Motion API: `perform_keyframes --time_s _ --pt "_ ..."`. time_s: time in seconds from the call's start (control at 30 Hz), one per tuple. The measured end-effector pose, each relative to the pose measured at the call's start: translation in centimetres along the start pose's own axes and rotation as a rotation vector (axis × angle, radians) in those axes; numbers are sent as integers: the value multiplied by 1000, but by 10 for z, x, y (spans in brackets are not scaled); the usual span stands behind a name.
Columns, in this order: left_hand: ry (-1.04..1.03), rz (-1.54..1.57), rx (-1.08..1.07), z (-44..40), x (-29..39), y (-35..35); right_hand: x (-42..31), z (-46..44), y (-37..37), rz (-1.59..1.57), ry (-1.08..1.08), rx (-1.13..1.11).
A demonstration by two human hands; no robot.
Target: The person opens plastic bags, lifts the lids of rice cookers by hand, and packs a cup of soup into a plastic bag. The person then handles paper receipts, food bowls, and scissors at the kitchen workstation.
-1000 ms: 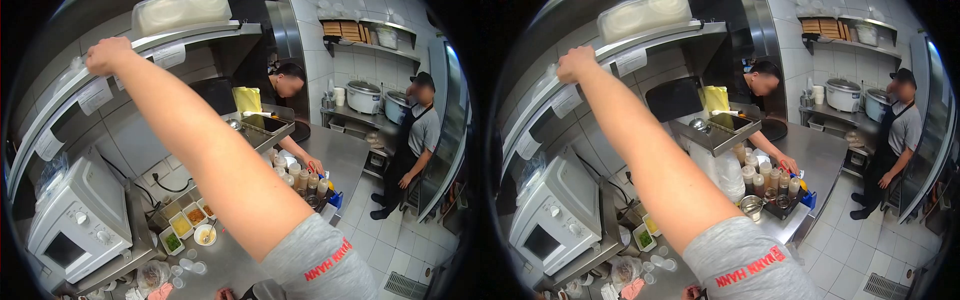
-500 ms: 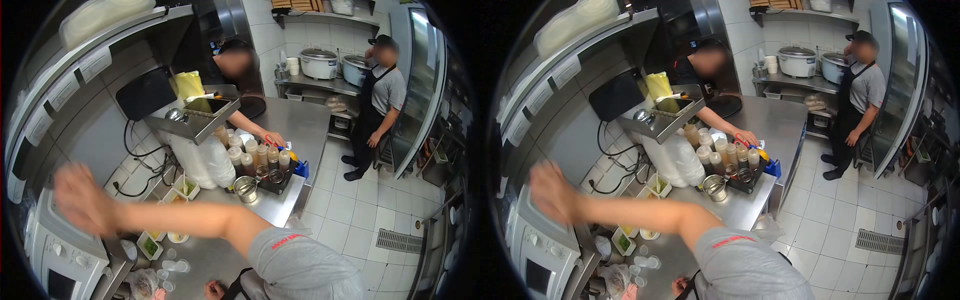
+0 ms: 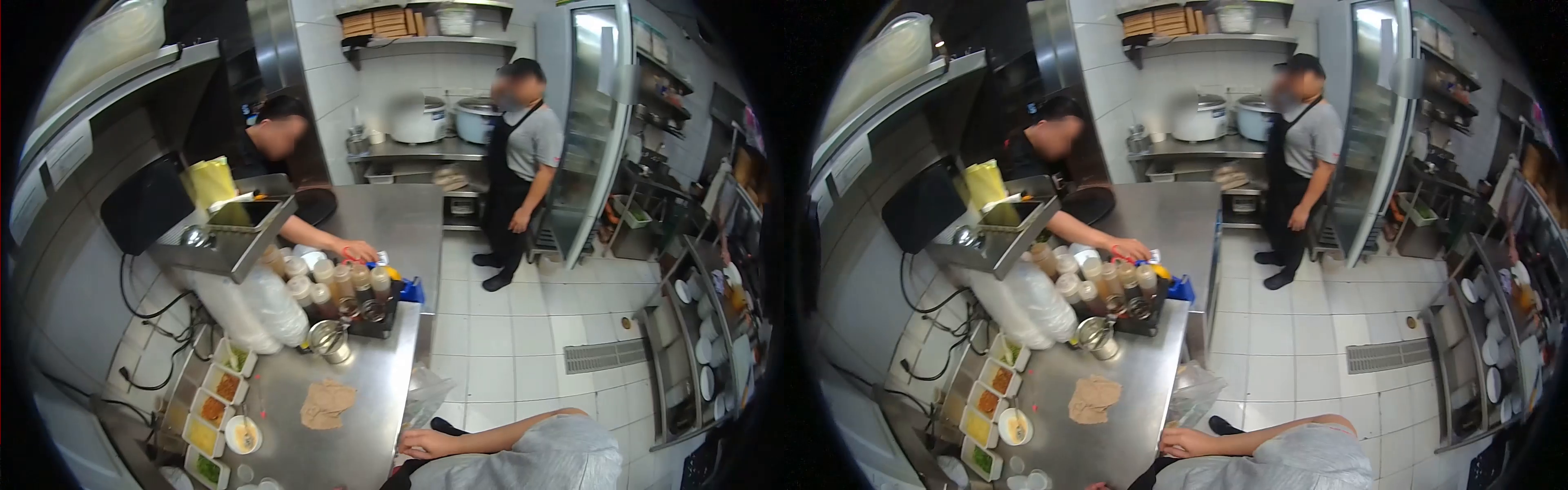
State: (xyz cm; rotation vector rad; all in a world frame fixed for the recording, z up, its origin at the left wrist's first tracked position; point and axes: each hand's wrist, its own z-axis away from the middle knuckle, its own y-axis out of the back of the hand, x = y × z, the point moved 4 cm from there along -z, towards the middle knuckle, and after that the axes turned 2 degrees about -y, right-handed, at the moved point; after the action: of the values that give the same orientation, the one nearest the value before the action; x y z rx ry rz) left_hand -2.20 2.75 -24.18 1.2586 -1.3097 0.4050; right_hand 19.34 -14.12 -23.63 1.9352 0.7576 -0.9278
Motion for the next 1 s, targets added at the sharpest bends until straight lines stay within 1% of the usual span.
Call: perform_keyframes --time_s 0.03,0.13,0.2,0.23,0.27,0.3,0.33,0.4,0.43,0.53,0.6,0.73,0.77,0.87,0.9,1.0 --pt "-9 -16 -26 -6 2 -8 -5 7 13 -10 -65 39" --pt "-28 17 -133 -29 1 -43 -14 1 26 13 -42 109" --pt "22 201 -196 -34 -8 -95 8 3 19 -29 -23 40" --pt "45 290 -229 -35 5 -110 12 2 19 -54 -28 -5" --pt "186 359 -391 -27 15 -132 16 4 22 -78 -33 -52" --pt "329 428 -553 -16 41 -153 4 5 37 -63 -37 -87" --pt "224 515 -618 -7 42 -195 9 17 63 -105 -160 -126" --pt "23 689 -741 14 5 -273 22 43 98 -196 -417 -210" --pt "67 657 -801 23 -2 -294 44 61 111 -29 -224 -58" --pt "214 544 -967 30 -29 -332 60 111 185 147 -288 -52" --pt "329 455 -1074 42 -39 -352 76 148 227 254 -342 42" --pt "465 89 -1197 39 -43 -390 97 201 299 400 -509 163" --pt "474 5 -1208 37 -40 -398 97 207 310 404 -552 175" --pt "496 -178 -1244 31 -32 -421 116 216 330 13 -626 138" --pt "498 -221 -1255 29 -30 -429 116 214 335 37 -501 90" --pt "496 -295 -1274 18 -22 -452 137 202 350 65 -465 -34"
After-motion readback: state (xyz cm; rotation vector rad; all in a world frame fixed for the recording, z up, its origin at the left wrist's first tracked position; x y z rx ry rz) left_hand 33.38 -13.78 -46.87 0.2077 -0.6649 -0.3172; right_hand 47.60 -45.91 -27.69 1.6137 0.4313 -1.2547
